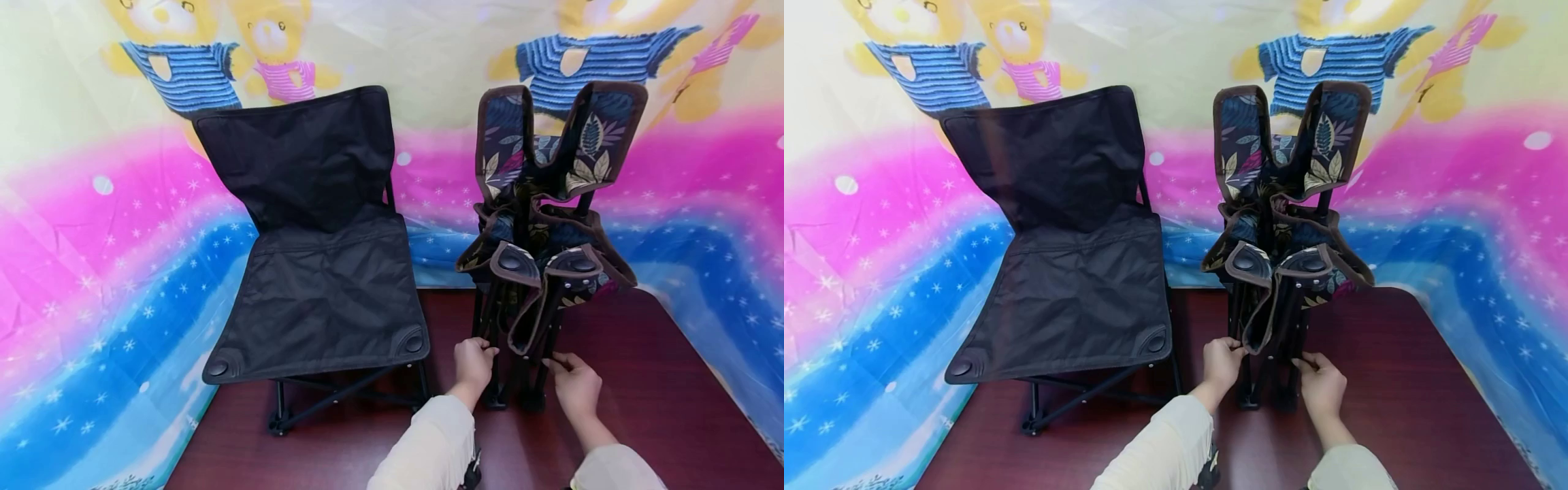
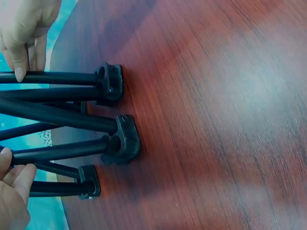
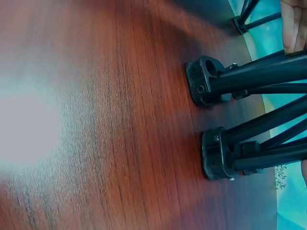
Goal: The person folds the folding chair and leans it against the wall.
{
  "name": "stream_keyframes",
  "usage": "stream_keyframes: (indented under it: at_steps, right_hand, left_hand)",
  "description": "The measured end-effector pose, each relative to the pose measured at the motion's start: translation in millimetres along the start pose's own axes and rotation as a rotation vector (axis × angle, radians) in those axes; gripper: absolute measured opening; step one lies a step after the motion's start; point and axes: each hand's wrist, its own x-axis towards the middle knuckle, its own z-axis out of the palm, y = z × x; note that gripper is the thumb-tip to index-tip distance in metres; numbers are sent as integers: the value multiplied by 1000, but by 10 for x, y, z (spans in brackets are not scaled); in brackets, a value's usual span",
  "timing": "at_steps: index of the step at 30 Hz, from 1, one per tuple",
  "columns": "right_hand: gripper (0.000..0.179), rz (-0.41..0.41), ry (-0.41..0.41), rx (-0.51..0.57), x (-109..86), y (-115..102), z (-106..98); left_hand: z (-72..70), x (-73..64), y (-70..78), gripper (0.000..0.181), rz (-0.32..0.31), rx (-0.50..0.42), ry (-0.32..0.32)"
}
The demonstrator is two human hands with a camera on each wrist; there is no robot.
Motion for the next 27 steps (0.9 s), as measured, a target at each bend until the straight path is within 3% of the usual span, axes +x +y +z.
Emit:
stream_keyframes:
  at_steps: [3, 4, 6, 11, 17, 20, 23, 27]
  right_hand:
    - [7, 53, -9, 21, 2, -384, -171]
    - [7, 51, 10, 28, -3, -376, -161]
    - [8, 72, 5, 107, -1, -611, -294]
    - [12, 125, 16, 233, -2, -601, -267]
    - [13, 245, 32, 187, 15, -735, -250]
    - [14, 242, 27, 155, 32, -781, -252]
    - [16, 254, 34, 115, 66, -628, -134]
    - [20, 276, 19, 38, 123, -164, 135]
  left_hand:
    - [12, 1, 50, 5, -86, -66, 25]
    - [12, -2, 71, 5, -110, -85, 33]
    - [20, -3, 109, 5, -177, -141, 42]
    - [42, -4, 160, 4, -255, -185, 89]
    - [96, -6, 211, 6, -293, -221, 195]
    - [125, -3, 228, 10, -327, -250, 227]
    - [151, 6, 228, 14, -375, -275, 223]
    - [171, 21, 218, 20, -440, -378, 160]
